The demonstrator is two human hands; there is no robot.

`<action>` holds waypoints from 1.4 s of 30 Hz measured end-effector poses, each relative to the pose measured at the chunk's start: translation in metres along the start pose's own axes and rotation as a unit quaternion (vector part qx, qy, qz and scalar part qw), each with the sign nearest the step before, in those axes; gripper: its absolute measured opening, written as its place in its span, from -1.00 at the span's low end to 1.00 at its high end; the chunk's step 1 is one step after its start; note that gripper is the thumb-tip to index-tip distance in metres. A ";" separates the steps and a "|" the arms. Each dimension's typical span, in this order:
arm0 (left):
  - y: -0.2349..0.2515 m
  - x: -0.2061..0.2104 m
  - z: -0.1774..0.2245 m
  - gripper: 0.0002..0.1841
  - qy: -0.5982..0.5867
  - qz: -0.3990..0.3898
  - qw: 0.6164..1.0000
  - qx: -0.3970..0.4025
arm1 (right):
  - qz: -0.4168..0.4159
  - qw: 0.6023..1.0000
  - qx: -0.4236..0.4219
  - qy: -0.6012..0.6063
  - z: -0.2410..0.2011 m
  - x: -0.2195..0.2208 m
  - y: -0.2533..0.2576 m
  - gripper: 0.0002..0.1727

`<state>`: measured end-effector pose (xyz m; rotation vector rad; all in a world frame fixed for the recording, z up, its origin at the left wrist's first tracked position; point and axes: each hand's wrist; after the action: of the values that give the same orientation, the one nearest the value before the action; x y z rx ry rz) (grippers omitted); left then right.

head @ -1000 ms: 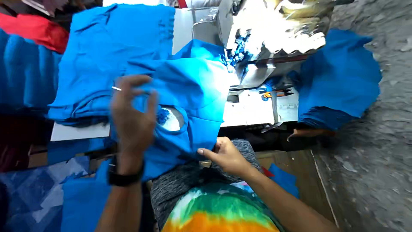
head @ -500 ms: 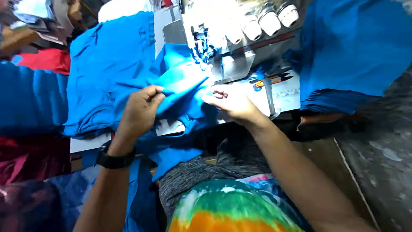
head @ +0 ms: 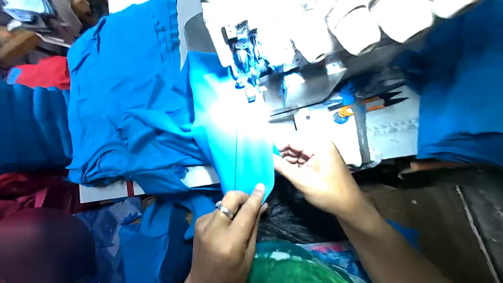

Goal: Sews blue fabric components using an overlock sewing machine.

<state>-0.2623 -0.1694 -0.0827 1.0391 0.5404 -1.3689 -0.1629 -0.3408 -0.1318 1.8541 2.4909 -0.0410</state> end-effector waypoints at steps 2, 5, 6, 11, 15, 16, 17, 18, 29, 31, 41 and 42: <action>0.011 0.002 -0.002 -0.80 0.021 -0.004 1.000 -0.008 | 0.010 1.000 0.007 0.005 0.000 0.002 0.002 -0.90; 0.035 -0.002 0.000 -0.80 0.057 -0.006 0.998 -0.009 | 0.003 1.000 -0.003 -0.002 0.001 0.003 0.007 -0.91; 0.043 -0.004 0.000 -0.80 0.077 -0.007 0.997 -0.007 | 0.003 1.000 -0.006 -0.010 0.001 0.004 0.009 -0.92; 0.081 -0.012 0.006 -0.79 0.158 -0.031 0.987 -0.004 | 0.005 1.000 -0.007 -0.013 0.000 0.007 0.013 -0.95; 0.107 -0.012 0.010 -0.78 0.189 -0.045 0.981 0.002 | 0.011 1.000 -0.013 -0.014 -0.003 0.007 0.015 -0.94; 0.111 -0.012 0.012 -0.79 0.193 -0.049 0.980 0.000 | 0.013 1.000 -0.015 -0.011 -0.004 0.007 0.016 -0.93; 0.113 -0.011 0.013 -0.81 0.196 -0.052 0.979 -0.001 | 0.014 1.000 -0.018 -0.007 -0.005 0.006 0.017 -0.92; 0.115 -0.010 0.014 -0.84 0.201 -0.055 0.978 -0.003 | 0.017 1.000 -0.021 -0.006 -0.006 0.004 0.018 -0.92; 0.115 -0.006 0.019 -0.88 0.222 -0.050 0.974 0.002 | 0.036 0.999 -0.013 -0.015 -0.013 -0.004 0.023 -0.93; 0.111 -0.006 0.016 -0.88 0.214 -0.042 0.976 0.009 | 0.030 1.000 -0.004 -0.008 -0.012 -0.005 0.022 -0.92; 0.063 0.013 -0.009 -0.82 0.137 0.072 0.988 0.015 | -0.038 0.982 0.095 0.156 -0.012 -0.016 0.002 -0.85; 0.063 0.013 -0.010 -0.83 0.132 0.076 0.988 0.023 | -0.042 0.982 0.096 0.160 -0.013 -0.017 0.001 -0.84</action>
<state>-0.1980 -0.1751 -0.0802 1.2840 0.6128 -1.1220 -0.1572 -0.3562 -0.1177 1.9642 2.8727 0.0167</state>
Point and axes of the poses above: each hand's wrist, its own y-axis towards the middle knuckle, its own x-axis out of the palm, z = x × y, and after that the axes turned 1 degree about y, right-handed
